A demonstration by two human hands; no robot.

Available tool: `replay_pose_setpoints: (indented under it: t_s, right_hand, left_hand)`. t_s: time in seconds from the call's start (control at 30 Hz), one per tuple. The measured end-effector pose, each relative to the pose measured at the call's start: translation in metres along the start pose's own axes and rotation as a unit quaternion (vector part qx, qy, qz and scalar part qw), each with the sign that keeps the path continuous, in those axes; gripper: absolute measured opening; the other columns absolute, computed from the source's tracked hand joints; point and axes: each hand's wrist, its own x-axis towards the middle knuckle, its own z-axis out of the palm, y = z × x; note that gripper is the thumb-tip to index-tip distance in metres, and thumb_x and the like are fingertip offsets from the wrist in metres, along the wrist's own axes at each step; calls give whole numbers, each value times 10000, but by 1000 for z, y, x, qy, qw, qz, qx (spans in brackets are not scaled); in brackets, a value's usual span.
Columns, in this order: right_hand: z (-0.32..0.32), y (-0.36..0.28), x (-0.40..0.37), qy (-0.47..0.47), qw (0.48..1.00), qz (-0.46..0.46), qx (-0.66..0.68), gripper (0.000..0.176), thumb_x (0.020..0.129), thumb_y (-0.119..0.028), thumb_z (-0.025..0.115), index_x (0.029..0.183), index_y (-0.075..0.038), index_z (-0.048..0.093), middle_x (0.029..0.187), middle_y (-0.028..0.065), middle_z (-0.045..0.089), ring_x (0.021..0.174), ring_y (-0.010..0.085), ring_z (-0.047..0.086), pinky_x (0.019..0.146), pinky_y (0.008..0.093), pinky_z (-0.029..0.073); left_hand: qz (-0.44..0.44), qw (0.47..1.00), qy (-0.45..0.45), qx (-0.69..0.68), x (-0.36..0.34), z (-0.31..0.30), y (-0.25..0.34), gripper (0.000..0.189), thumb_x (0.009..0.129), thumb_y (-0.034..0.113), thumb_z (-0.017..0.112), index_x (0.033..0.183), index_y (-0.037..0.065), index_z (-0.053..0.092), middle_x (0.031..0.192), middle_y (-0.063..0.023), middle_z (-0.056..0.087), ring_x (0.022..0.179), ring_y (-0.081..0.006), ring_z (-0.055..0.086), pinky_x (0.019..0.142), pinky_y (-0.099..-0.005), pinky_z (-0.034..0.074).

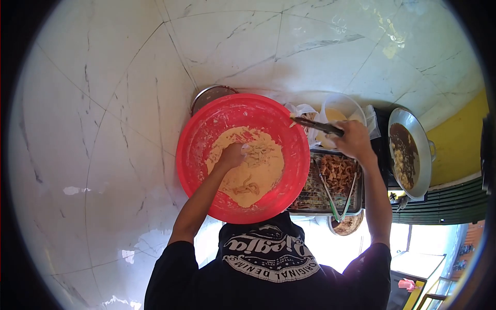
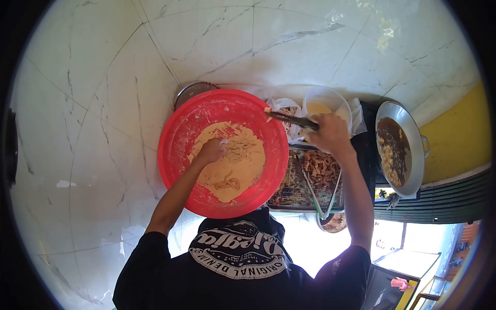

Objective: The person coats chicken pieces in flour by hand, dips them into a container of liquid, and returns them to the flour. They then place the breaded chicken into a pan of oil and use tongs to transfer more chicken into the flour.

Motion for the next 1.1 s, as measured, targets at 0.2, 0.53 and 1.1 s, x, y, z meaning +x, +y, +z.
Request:
replay_pose_setpoints:
  t_s: [0.2,0.53,1.1]
  right_hand:
    - [-36,63,11,94,986,66,-118,300,674,-285,682,902,-90,693,794,167,635,770,346,618,693,425,497]
    - [17,108,43,-96,958,159,-220,288,661,-222,651,914,-84,661,905,141,653,858,335,636,774,407,511]
    - [55,128,67,-199,940,183,-208,288,673,-198,620,923,-63,669,986,161,651,929,301,639,793,399,515]
  left_hand:
    - [-43,967,8,250,16,30,11,250,775,98,583,1019,48,600,964,-143,642,942,-278,611,863,-479,397]
    - [-10,946,100,308,6,51,-6,212,785,128,601,980,46,597,867,-135,654,870,-283,622,800,-470,397]
    - [-69,939,-1,-336,-45,-4,-17,241,815,73,584,999,-77,544,851,-139,641,825,-177,636,712,-293,492]
